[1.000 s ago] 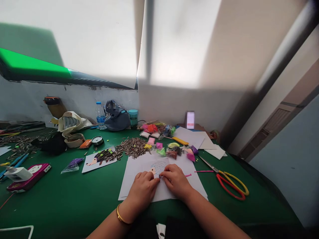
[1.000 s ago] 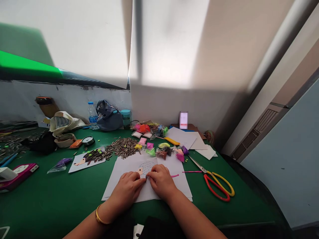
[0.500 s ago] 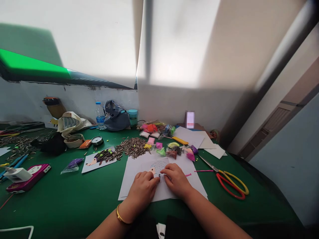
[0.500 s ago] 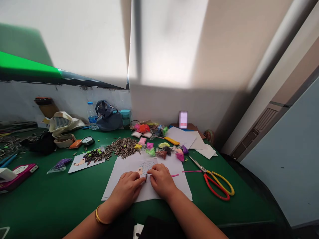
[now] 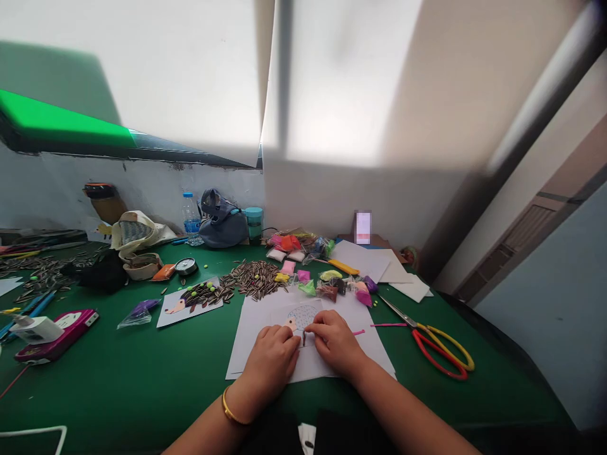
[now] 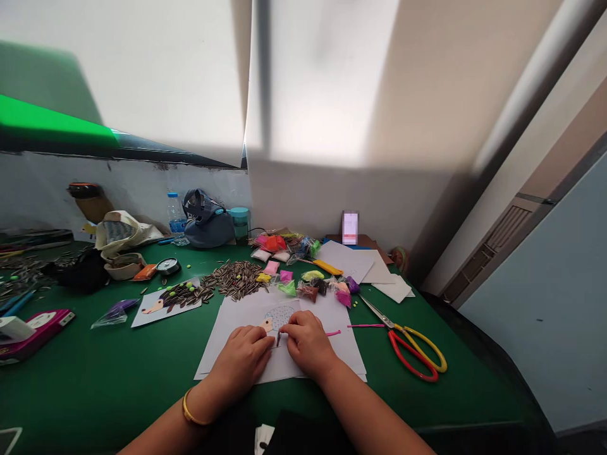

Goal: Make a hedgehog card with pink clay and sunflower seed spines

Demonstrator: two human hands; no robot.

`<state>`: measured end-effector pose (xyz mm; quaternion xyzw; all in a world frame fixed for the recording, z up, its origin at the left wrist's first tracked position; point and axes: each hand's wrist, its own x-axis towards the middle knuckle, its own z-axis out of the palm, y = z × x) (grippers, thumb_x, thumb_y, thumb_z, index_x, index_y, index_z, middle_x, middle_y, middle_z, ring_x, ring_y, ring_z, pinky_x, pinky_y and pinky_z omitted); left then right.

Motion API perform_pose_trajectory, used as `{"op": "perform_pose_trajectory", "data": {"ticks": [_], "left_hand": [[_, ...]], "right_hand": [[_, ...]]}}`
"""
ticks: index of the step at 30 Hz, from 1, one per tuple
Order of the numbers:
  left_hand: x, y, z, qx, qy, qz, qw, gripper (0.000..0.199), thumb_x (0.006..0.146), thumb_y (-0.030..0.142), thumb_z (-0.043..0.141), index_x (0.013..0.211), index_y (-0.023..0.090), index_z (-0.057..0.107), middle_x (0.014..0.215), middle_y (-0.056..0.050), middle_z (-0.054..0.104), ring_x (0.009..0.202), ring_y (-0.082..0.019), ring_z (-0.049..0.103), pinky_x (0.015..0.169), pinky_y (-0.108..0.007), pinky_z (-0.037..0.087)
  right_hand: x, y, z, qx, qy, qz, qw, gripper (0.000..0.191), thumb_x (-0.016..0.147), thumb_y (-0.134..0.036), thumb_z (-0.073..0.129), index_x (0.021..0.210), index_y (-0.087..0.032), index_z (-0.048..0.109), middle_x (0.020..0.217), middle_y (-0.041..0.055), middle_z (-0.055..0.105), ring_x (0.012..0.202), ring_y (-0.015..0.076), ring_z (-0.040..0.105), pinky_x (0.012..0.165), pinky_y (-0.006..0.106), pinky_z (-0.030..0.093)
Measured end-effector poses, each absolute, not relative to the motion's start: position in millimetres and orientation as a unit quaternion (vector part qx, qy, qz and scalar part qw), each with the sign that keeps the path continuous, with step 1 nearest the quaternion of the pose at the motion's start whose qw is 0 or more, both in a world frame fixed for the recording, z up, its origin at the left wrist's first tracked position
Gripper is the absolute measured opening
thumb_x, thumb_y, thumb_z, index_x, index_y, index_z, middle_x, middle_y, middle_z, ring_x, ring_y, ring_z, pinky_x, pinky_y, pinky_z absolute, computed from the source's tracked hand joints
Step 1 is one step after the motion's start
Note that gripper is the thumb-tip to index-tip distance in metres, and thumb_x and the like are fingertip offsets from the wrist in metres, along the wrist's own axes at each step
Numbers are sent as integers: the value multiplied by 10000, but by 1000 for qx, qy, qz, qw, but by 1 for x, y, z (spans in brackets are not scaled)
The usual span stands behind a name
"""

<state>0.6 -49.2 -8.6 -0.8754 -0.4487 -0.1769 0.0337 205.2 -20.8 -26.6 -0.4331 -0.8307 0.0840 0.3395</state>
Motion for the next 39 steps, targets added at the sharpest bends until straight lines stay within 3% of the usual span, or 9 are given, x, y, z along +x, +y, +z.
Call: {"op": "perform_pose_trajectory", "data": {"ticks": [39], "left_hand": [[1,-49,-11,-875,-451,-172,29,104,901,183,564,959,233,635,968,-39,610,941,-226,550,877,-403,413]], "right_hand": [[202,-20,-30,-461,-834,71,295,428,750,-20,582,996,-322,760,988,36,629,973,219,534,864,374,410]]}}
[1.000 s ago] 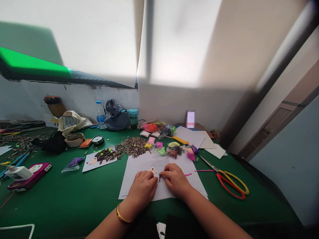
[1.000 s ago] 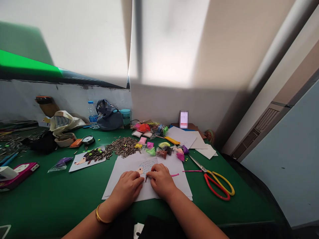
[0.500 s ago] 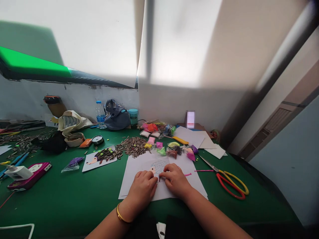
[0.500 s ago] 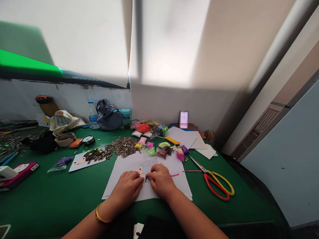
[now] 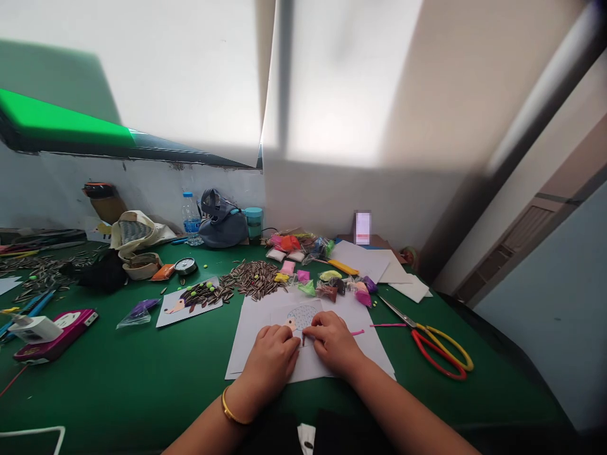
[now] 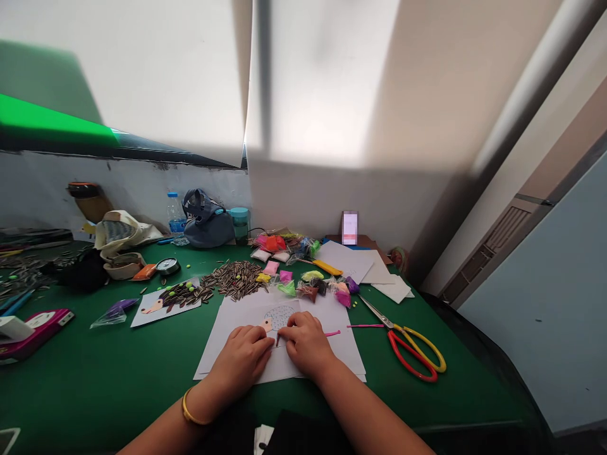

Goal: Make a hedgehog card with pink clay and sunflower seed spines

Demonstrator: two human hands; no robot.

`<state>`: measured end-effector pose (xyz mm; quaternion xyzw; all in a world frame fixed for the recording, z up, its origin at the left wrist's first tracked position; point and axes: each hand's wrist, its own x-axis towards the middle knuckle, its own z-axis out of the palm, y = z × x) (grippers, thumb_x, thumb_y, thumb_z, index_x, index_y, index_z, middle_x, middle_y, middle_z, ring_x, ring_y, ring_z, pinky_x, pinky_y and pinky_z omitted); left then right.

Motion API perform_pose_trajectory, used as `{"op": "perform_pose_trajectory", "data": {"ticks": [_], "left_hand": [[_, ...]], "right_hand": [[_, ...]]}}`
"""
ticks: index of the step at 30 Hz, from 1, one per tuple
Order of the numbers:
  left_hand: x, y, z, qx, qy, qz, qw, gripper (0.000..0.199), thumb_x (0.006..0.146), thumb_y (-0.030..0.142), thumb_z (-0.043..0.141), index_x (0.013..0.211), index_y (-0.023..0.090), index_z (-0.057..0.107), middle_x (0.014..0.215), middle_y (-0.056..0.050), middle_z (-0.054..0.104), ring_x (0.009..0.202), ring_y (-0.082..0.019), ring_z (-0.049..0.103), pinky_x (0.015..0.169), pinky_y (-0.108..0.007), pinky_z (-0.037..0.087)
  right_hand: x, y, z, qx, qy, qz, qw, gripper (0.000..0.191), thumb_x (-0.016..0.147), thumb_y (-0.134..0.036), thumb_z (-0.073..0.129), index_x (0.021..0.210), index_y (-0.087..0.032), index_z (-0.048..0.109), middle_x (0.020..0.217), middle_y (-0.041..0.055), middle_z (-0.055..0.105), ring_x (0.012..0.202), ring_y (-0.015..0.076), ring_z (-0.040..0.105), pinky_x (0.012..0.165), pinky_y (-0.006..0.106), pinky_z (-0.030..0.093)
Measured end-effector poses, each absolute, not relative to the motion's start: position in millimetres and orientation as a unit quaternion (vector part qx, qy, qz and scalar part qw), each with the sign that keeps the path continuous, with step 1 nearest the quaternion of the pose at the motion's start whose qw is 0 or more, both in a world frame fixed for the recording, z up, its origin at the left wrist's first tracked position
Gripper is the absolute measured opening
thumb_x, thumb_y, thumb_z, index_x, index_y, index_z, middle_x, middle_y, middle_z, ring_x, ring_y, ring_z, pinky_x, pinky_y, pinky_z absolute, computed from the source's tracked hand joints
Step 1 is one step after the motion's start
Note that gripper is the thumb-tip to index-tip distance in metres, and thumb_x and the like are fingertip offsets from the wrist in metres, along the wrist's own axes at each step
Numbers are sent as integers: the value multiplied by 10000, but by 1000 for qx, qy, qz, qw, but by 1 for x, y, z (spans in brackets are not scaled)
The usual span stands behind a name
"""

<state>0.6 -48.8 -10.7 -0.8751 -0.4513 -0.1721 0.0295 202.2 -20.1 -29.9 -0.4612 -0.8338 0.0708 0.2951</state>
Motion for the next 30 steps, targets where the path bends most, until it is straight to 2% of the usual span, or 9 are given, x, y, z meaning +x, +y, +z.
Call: {"op": "perform_pose_trajectory", "data": {"ticks": [8,15,21,30], "left_hand": [[0,-50,-11,-875,-452,-171,30,106,905,185,562,955,235,642,959,-36,614,934,-229,546,867,-402,417],[0,-49,-12,-873,-452,-179,28,128,899,176,567,975,239,647,963,-35,615,932,-225,551,877,-406,415],[0,-48,-13,-874,-449,-180,35,126,887,173,584,967,243,650,962,-30,615,929,-227,550,865,-402,416],[0,-49,-12,-874,-452,-178,35,125,901,182,568,977,242,649,965,-34,617,926,-224,552,866,-402,414]], "right_hand": [[204,-19,-29,-464,-827,83,307,471,738,2,563,1043,-304,751,992,37,624,975,208,535,870,351,409],[201,-22,-27,-472,-834,81,276,448,761,-31,576,1040,-340,745,1015,32,620,1004,219,527,881,370,389],[203,-19,-29,-471,-826,86,296,499,738,2,563,1095,-304,728,1022,35,619,999,209,527,883,349,399],[201,-20,-30,-475,-830,89,280,450,751,-30,571,1037,-334,740,1024,27,619,1006,217,525,871,365,387]]}}
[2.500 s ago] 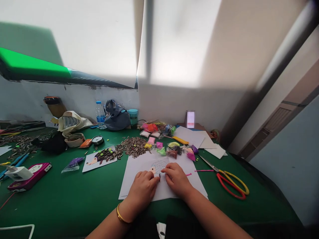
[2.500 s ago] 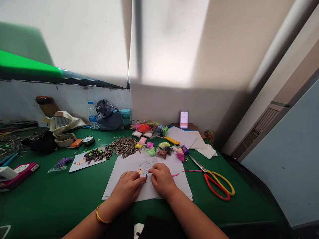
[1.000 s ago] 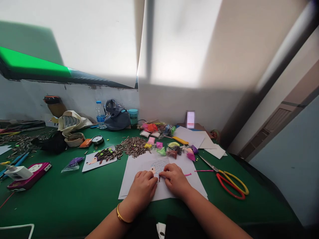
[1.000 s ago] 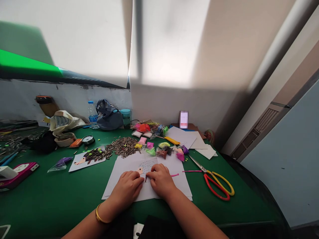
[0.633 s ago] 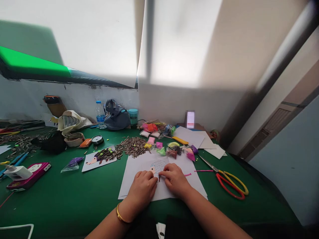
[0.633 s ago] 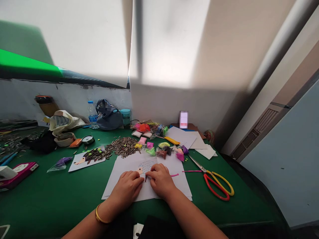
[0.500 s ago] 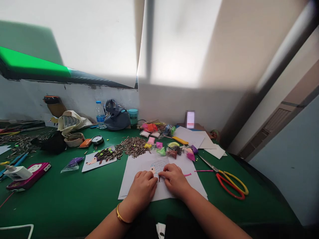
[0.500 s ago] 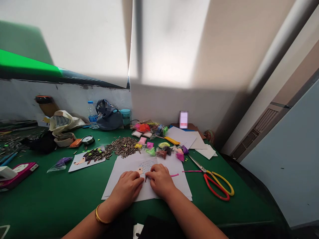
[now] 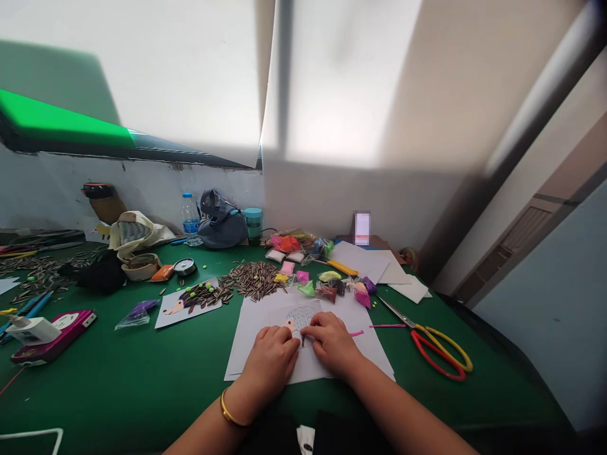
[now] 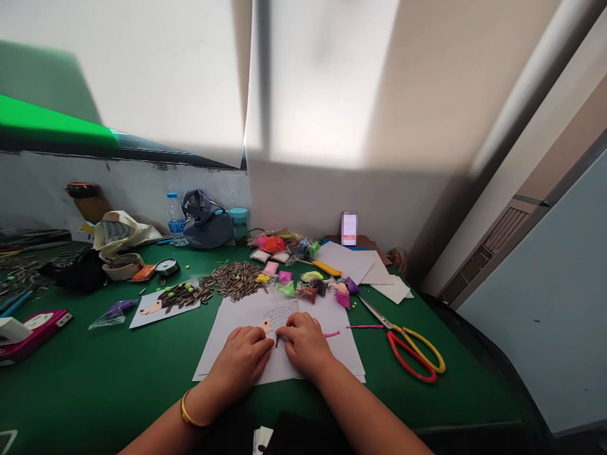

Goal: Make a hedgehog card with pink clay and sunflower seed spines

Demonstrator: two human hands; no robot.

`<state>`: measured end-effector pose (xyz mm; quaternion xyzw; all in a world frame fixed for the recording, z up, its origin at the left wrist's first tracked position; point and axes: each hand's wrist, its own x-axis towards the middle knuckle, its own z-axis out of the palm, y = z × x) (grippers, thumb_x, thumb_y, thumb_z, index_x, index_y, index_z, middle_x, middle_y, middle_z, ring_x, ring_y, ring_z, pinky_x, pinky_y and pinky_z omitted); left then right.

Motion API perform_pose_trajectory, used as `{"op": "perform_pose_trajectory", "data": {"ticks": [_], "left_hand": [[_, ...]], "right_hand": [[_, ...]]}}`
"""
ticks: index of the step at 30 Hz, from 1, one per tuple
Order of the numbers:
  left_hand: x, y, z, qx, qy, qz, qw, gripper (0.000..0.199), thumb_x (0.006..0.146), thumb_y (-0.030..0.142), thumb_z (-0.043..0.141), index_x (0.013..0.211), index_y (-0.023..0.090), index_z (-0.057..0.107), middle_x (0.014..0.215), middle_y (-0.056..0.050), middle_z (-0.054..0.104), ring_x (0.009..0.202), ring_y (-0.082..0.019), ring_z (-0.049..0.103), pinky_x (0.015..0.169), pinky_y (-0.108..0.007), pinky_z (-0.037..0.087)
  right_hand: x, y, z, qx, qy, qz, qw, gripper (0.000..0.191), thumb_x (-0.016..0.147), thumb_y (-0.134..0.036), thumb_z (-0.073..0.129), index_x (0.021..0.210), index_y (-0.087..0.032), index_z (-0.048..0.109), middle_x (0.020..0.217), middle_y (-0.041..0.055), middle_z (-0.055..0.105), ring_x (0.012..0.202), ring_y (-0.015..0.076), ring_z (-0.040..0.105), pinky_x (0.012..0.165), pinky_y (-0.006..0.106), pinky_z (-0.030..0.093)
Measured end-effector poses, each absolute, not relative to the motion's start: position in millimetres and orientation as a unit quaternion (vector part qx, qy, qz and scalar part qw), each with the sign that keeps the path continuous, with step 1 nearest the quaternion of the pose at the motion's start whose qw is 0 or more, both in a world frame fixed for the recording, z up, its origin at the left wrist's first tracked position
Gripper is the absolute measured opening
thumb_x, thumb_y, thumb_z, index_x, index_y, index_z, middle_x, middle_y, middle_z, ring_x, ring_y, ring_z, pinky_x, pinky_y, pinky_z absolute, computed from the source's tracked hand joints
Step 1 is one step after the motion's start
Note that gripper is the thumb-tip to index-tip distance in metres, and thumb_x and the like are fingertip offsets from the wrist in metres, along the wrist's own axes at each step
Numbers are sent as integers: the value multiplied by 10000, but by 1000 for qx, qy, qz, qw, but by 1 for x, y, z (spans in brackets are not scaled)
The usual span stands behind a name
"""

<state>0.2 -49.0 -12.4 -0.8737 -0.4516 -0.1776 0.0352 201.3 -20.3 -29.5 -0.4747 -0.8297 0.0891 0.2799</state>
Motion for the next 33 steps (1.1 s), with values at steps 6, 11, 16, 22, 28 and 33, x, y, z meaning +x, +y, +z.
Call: {"op": "perform_pose_trajectory", "data": {"ticks": [6,11,16,22,28,33], "left_hand": [[0,-48,-12,-874,-452,-174,33,114,895,187,578,967,244,647,967,-32,616,945,-231,553,871,-405,409],[0,-49,-12,-875,-452,-171,33,107,898,187,569,950,240,646,965,-32,617,939,-228,553,869,-407,407],[0,-48,-13,-873,-454,-173,35,112,895,191,580,963,244,651,967,-31,619,940,-228,552,870,-408,408],[0,-48,-14,-873,-452,-180,31,134,910,193,558,985,243,657,966,-35,619,939,-225,552,877,-412,411],[1,-48,-13,-873,-451,-182,31,141,895,180,572,986,243,659,965,-36,616,944,-226,554,881,-412,414],[0,-49,-12,-874,-452,-177,36,126,880,179,591,969,243,653,960,-34,620,936,-230,557,870,-408,418]], "right_hand": [[204,-17,-30,-467,-820,103,313,493,736,-2,531,1070,-297,741,1002,45,620,982,215,526,882,359,411],[203,-18,-30,-472,-826,101,291,460,741,-23,552,1027,-321,755,1002,34,622,990,216,526,879,367,398],[203,-19,-29,-475,-823,102,294,448,752,-17,558,1019,-319,753,1009,29,619,1000,207,528,885,360,395],[203,-20,-29,-467,-832,95,285,449,760,-28,585,1030,-344,753,1032,25,611,1019,207,527,893,364,387],[202,-21,-28,-469,-829,97,287,412,771,-35,594,983,-343,768,1028,26,622,1018,214,536,896,380,389],[204,-20,-28,-461,-826,99,307,461,751,-5,572,1035,-318,756,1004,33,626,987,209,536,879,364,407]]}}
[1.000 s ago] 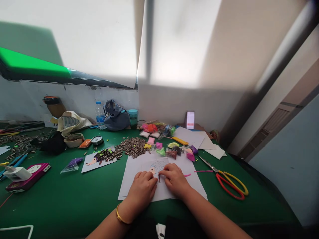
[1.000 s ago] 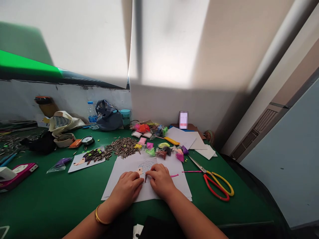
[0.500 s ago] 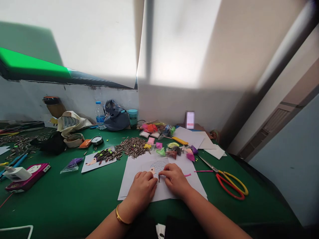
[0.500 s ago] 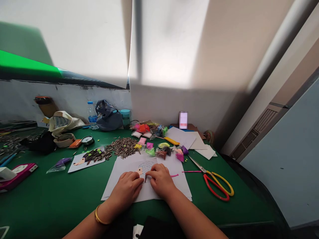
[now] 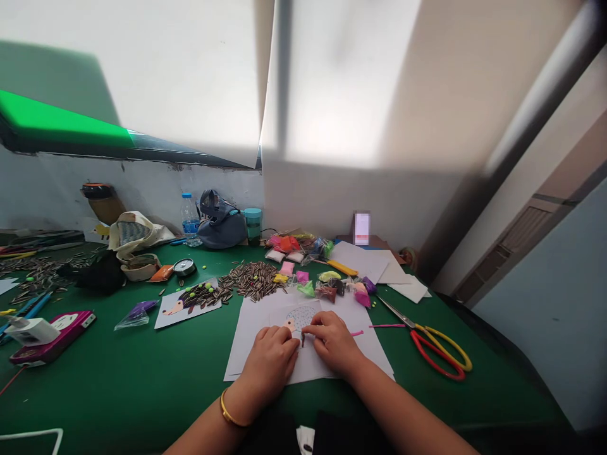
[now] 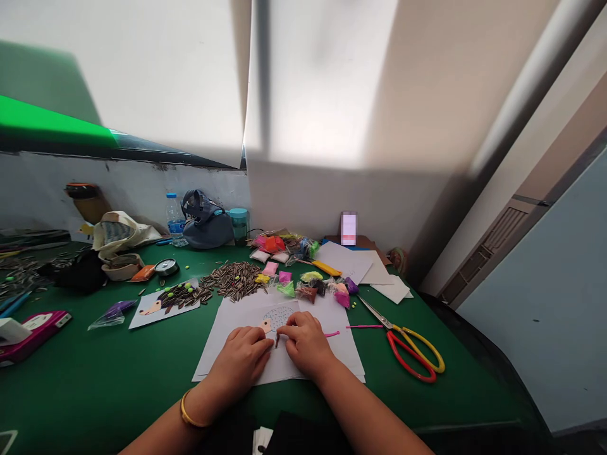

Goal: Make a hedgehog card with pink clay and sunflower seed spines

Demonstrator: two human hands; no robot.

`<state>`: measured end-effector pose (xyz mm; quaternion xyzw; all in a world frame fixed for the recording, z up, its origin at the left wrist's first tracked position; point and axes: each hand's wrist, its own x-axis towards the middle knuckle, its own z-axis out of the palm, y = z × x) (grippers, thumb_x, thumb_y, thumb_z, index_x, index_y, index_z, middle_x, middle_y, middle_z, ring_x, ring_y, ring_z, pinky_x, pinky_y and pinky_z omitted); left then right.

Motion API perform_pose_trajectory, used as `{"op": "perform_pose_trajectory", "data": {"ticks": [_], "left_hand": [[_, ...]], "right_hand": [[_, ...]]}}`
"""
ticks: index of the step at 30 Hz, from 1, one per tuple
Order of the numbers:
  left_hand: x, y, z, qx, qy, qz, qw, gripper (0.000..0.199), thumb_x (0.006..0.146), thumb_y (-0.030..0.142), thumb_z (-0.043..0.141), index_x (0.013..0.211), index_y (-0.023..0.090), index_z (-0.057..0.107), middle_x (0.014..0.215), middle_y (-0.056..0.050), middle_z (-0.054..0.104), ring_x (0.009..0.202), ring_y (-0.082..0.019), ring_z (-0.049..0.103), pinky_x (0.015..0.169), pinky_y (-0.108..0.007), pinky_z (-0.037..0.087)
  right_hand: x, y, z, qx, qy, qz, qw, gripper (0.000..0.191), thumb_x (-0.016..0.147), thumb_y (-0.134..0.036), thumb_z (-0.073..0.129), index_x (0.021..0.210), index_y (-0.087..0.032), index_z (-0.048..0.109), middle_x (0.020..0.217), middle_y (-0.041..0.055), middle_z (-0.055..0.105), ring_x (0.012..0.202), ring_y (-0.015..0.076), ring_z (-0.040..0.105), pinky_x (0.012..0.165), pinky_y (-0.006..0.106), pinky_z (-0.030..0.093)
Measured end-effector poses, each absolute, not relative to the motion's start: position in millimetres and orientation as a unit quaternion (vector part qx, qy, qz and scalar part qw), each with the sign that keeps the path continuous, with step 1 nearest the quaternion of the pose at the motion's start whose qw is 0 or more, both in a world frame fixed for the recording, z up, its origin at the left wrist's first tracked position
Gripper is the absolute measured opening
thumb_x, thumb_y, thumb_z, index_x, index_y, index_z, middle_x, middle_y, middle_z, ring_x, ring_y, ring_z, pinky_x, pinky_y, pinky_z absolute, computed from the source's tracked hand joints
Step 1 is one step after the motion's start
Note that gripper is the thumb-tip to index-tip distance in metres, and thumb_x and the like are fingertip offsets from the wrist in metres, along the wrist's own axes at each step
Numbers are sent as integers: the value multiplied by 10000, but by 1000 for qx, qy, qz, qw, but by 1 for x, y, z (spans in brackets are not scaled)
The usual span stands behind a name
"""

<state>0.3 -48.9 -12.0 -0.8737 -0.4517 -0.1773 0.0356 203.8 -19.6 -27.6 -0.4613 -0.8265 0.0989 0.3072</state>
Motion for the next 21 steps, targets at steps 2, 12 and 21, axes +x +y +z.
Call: {"op": "perform_pose_trajectory", "data": {"ticks": [2,12,21], "left_hand": [[0,-49,-12,-873,-452,-178,34,124,876,178,599,968,242,653,962,-34,620,939,-230,557,873,-409,418],[1,-49,-12,-873,-452,-178,35,120,894,174,573,960,237,650,957,-35,613,923,-224,546,857,-403,409],[0,-49,-12,-874,-449,-182,37,107,893,179,577,950,238,646,954,-35,610,923,-226,544,858,-399,405]], "right_hand": [[203,-20,-27,-463,-828,99,300,459,753,-8,575,1031,-324,758,1004,33,628,987,211,537,874,365,406],[204,-20,-28,-468,-827,87,299,453,747,-8,566,1026,-309,758,1016,34,633,995,209,535,875,358,395],[202,-20,-28,-472,-830,81,285,429,761,-27,576,1018,-319,756,1021,33,632,1002,216,532,874,367,394]]}}
